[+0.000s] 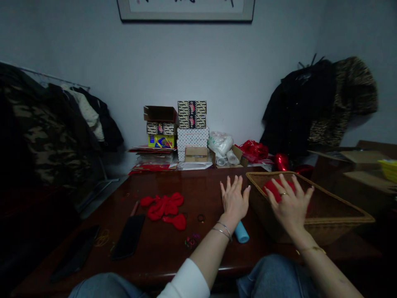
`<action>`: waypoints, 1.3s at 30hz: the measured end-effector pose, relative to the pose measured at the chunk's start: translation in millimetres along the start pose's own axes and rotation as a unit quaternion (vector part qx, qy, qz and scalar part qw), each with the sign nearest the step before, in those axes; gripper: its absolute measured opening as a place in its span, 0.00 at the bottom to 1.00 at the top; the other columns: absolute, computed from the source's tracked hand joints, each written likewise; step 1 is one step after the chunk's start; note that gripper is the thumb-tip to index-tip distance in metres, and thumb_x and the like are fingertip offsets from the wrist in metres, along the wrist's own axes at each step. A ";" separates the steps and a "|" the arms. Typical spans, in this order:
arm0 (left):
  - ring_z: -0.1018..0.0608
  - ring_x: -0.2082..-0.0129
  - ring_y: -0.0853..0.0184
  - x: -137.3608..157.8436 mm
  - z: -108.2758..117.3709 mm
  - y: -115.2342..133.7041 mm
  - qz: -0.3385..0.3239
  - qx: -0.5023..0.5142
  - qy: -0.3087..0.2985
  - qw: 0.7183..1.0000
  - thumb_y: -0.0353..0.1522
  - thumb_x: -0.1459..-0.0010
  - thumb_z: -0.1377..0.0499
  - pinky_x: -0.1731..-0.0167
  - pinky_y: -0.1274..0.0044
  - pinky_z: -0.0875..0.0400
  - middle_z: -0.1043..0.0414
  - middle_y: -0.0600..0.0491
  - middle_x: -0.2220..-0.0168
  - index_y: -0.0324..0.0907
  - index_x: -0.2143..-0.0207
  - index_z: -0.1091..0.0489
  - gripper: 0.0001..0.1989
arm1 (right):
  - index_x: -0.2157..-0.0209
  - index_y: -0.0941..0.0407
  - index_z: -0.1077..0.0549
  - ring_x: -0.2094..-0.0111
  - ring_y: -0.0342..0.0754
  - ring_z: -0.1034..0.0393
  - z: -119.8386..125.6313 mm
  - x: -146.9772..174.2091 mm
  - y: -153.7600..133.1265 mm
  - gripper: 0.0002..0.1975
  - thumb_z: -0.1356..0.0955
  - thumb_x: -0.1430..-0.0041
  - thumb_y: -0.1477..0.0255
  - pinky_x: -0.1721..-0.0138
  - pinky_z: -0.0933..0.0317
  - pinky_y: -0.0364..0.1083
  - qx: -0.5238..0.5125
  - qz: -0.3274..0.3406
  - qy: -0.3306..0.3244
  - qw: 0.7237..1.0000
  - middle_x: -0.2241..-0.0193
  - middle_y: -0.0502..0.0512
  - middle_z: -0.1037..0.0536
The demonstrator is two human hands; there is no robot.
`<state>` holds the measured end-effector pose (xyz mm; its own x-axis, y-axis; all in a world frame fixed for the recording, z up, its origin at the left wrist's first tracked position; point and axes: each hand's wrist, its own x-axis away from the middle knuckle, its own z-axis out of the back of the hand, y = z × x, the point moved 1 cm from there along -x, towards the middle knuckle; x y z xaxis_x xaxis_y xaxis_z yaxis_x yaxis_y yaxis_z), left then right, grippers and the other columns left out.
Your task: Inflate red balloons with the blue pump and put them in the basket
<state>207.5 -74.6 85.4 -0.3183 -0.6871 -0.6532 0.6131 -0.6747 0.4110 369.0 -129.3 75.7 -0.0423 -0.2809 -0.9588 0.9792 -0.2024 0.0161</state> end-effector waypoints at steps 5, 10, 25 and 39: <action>0.50 0.36 0.60 11.1 10.6 -22.5 0.012 -0.018 0.007 1.000 0.42 0.37 0.57 0.40 0.58 0.56 0.43 0.51 0.39 0.45 0.40 0.44 0.25 | 0.52 0.57 0.30 0.40 0.60 0.50 -7.8 1.5 -33.9 0.17 0.36 0.42 0.65 0.43 0.62 0.68 -0.048 0.012 -0.029 0.998 0.47 0.60 0.31; 0.50 0.36 0.60 23.8 20.6 -57.0 0.026 -0.045 0.012 0.999 0.41 0.37 0.59 0.40 0.58 0.57 0.43 0.50 0.39 0.42 0.40 0.44 0.26 | 0.51 0.57 0.31 0.39 0.59 0.53 -19.1 10.6 -68.1 0.17 0.37 0.40 0.66 0.43 0.59 0.68 -0.077 0.039 -0.057 0.995 0.46 0.60 0.32; 0.48 0.37 0.60 71.6 68.8 -170.3 0.114 -0.168 -0.024 0.979 0.38 0.36 0.57 0.41 0.58 0.54 0.42 0.48 0.40 0.42 0.40 0.43 0.24 | 0.52 0.57 0.30 0.39 0.59 0.52 -57.5 59.2 -126.5 0.16 0.38 0.40 0.67 0.44 0.58 0.68 -0.126 0.102 -0.122 0.979 0.46 0.60 0.32; 0.50 0.36 0.60 109.7 108.5 -249.3 0.105 -0.248 -0.142 0.953 0.32 0.40 0.52 0.40 0.58 0.60 0.43 0.49 0.39 0.45 0.40 0.45 0.25 | 0.52 0.60 0.30 0.39 0.60 0.51 -73.3 94.1 -128.7 0.19 0.39 0.39 0.63 0.43 0.58 0.68 -0.109 0.112 -0.190 0.969 0.46 0.62 0.32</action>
<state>-58.7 -11.0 -19.6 -0.2908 -0.8855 -0.3623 0.9283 -0.3528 0.1172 253.5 -60.9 -37.4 0.1457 -0.6292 -0.7635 0.9893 0.0948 0.1106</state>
